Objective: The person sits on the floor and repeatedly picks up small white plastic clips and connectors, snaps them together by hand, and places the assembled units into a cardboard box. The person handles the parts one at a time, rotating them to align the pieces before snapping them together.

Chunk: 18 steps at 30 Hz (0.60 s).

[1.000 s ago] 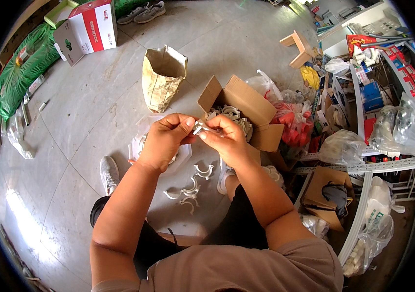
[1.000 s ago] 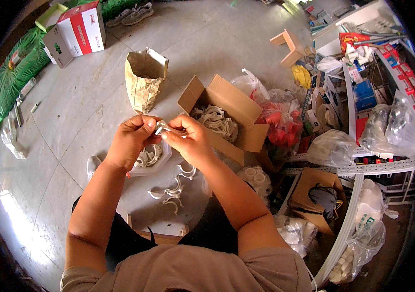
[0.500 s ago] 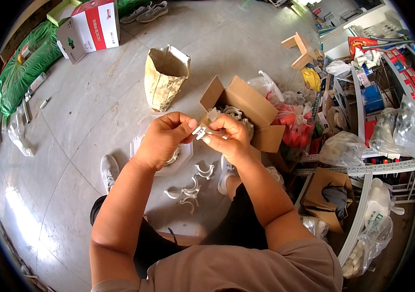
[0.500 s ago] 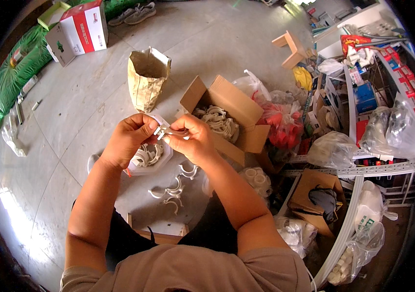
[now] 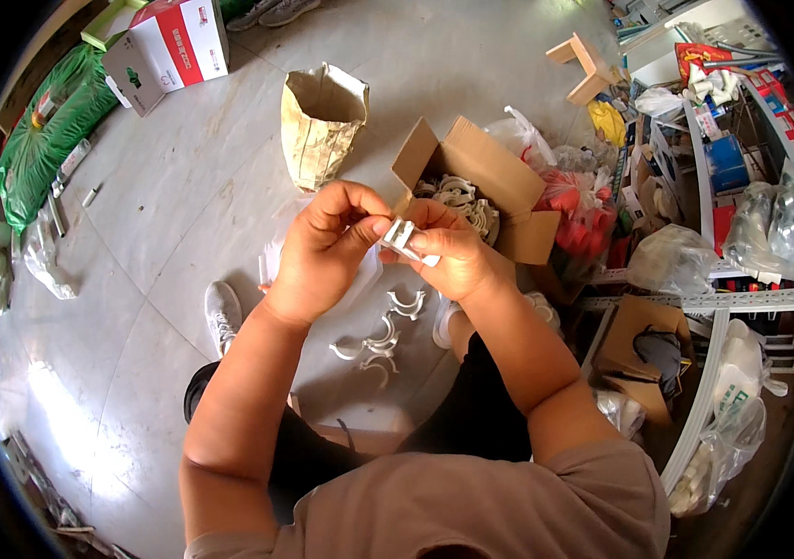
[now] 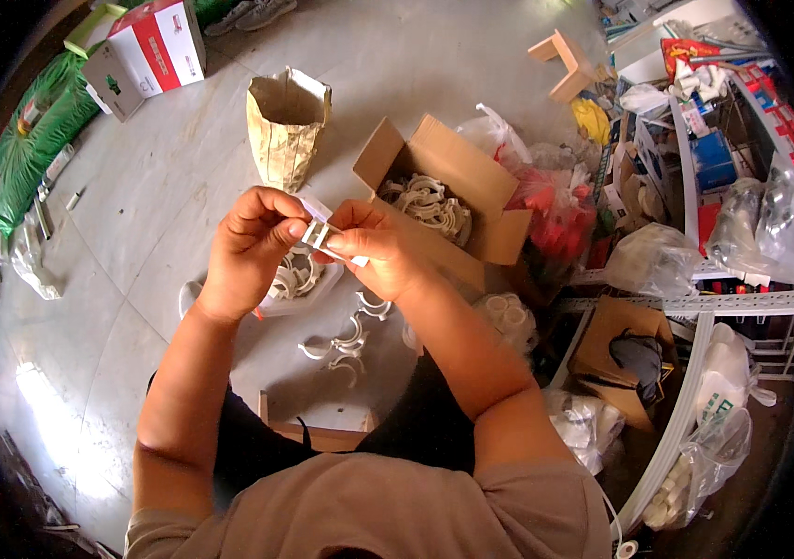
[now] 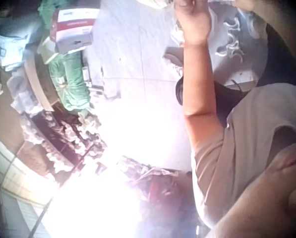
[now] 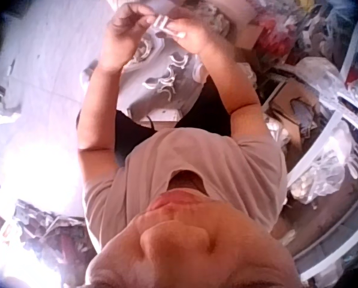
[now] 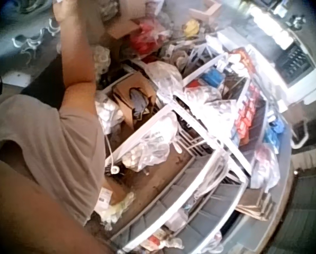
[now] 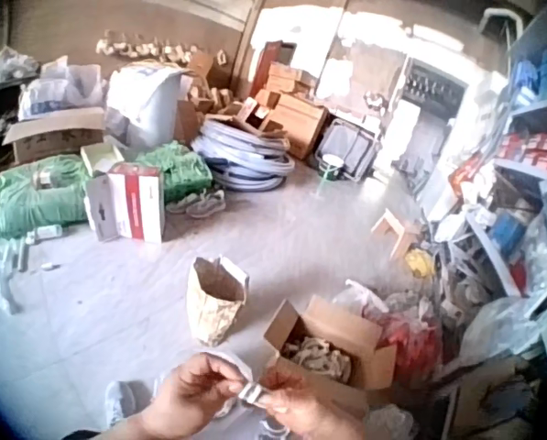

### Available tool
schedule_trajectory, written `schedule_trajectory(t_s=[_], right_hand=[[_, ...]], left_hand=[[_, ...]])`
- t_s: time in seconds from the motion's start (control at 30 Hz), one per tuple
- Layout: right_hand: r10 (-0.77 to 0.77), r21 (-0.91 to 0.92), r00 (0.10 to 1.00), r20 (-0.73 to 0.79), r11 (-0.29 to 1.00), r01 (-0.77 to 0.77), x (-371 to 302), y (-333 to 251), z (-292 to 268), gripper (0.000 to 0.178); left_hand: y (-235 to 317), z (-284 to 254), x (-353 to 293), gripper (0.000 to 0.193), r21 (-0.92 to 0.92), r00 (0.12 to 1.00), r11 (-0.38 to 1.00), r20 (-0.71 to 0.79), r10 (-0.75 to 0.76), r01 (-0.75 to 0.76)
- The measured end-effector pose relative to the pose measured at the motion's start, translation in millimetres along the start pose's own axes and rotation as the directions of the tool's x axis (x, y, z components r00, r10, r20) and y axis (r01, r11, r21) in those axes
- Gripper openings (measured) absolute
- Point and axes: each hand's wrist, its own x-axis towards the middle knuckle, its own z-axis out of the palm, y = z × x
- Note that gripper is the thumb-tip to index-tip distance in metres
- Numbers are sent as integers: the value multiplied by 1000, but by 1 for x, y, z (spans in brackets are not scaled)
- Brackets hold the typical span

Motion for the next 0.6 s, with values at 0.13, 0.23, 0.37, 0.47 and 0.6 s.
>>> schedule_trajectory(t_s=[0.13, 0.23, 0.37, 0.47, 0.6], right_hand=[[-77, -116, 997, 21, 990, 79, -2, -1, 0, 15], [-80, -146, 996, 39, 986, 85, -2, 3, -8, 16], [0, -133, 1000, 29, 991, 4, -1, 2, -3, 16], [14, -286, 992, -122, 957, -49, 6, 6, -11, 16], [-90, -617, 868, -488, 740, -269, 30, 14, -82, 23]], left_hand=[[3, 3, 0, 8, -54, 998, 997, -28, -50, 48], [9, 2, -2, 9, -51, 995, 994, -13, -101, 100], [4, -6, -4, 12, -28, 995, 994, 12, -102, 102], [9, -7, -4, 17, 42, 951, 968, -200, -234, 247], [11, -18, -2, 22, -15, 883, 946, -354, -308, 324]])
